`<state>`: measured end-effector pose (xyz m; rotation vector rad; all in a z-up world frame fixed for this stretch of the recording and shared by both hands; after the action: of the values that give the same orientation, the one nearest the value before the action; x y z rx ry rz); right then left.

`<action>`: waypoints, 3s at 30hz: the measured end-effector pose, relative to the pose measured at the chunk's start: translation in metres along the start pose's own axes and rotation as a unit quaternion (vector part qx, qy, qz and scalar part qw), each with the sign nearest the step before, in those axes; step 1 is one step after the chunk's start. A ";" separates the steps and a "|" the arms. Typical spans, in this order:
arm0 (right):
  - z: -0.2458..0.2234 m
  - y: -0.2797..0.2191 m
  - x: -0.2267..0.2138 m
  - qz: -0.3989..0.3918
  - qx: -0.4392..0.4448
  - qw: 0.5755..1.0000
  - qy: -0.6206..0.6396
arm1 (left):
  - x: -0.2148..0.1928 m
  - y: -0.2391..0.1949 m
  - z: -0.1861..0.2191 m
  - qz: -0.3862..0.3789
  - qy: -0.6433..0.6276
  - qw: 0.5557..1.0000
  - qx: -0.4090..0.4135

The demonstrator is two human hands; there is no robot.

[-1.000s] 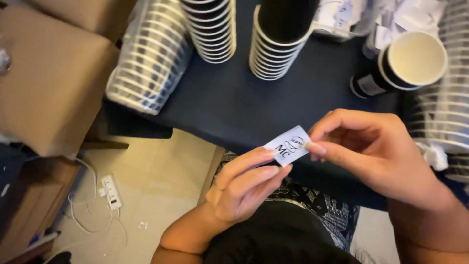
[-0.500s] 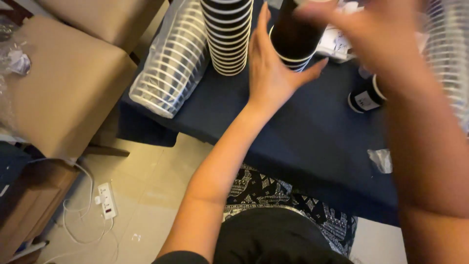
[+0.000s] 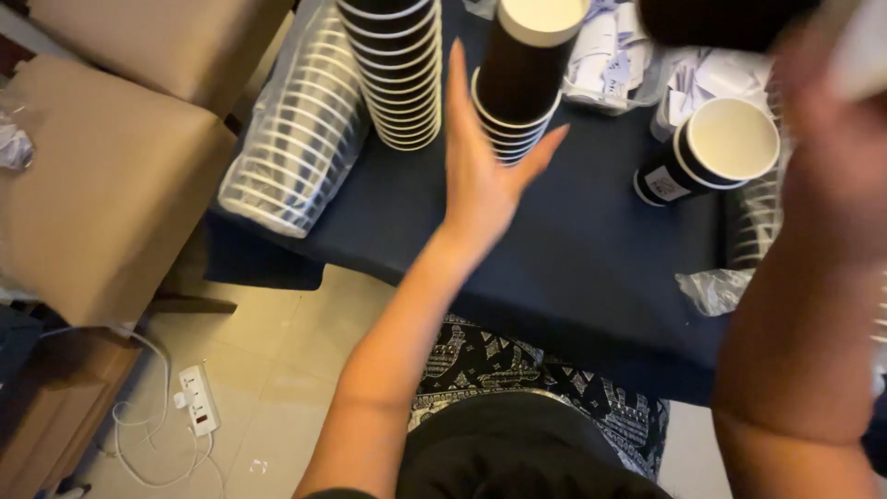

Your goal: Applying adhesive brand labels to paper coffee cups.

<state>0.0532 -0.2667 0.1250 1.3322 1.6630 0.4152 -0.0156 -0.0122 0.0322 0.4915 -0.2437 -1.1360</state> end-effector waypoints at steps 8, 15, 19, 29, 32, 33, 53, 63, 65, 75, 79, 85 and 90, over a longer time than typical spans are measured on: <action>-0.069 -0.142 0.079 -0.127 -0.099 0.978 -0.132 | 0.017 -0.116 0.010 -0.163 -0.593 0.643 -0.456; -0.093 -0.178 0.094 -0.198 -0.175 0.963 -0.050 | -0.003 -0.141 -0.005 -0.057 -0.495 0.726 -0.474; -0.085 -0.167 0.079 -0.117 -0.001 0.985 0.123 | -0.013 -0.133 0.002 -0.046 -0.498 0.765 -0.406; -0.099 -0.099 0.055 -0.208 0.363 0.900 0.121 | -0.026 -0.116 0.034 -0.114 -0.316 0.869 -0.362; -0.106 -0.080 0.066 -0.267 0.352 0.895 0.064 | -0.029 -0.121 0.038 -0.140 -0.275 0.882 -0.355; -0.107 -0.076 0.068 -0.270 0.351 0.894 0.066 | -0.030 -0.121 0.040 -0.137 -0.274 0.883 -0.356; -0.118 -0.062 0.094 -0.318 0.228 0.920 -0.027 | -0.046 -0.114 0.054 -0.134 -0.193 0.889 -0.392; -0.087 -0.122 0.110 -0.153 0.079 0.972 -0.160 | -0.053 -0.118 0.047 -0.084 -0.169 0.920 -0.343; -0.084 -0.138 0.110 -0.118 -0.009 0.965 -0.232 | -0.052 -0.120 0.044 -0.070 -0.182 0.922 -0.334; -0.102 -0.121 0.102 -0.081 -0.081 0.953 -0.282 | -0.035 -0.129 0.046 -0.104 -0.133 0.938 -0.302; -0.120 -0.106 0.112 -0.074 -0.129 0.966 -0.209 | -0.037 -0.129 0.041 -0.100 -0.026 0.957 -0.272; -0.088 -0.168 0.128 -0.095 -0.079 0.870 -0.477 | -0.038 -0.128 0.037 -0.102 -0.023 0.948 -0.302; -0.115 -0.133 0.106 -0.028 -0.044 0.963 -0.266 | -0.033 -0.125 0.033 -0.072 -0.171 0.922 -0.340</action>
<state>-0.1149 -0.1876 0.0376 1.1965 1.2137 0.0792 -0.1438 -0.0314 0.0016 -0.3171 -0.1000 -1.3606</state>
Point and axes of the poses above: each hand's wrist, its own y-axis towards the middle knuckle, its own x-axis out of the palm, z = x × y, the point moved 4 cm from there along y, towards the middle knuckle, and after that the axes turned 5 degrees about -y, right-handed, at the moved point
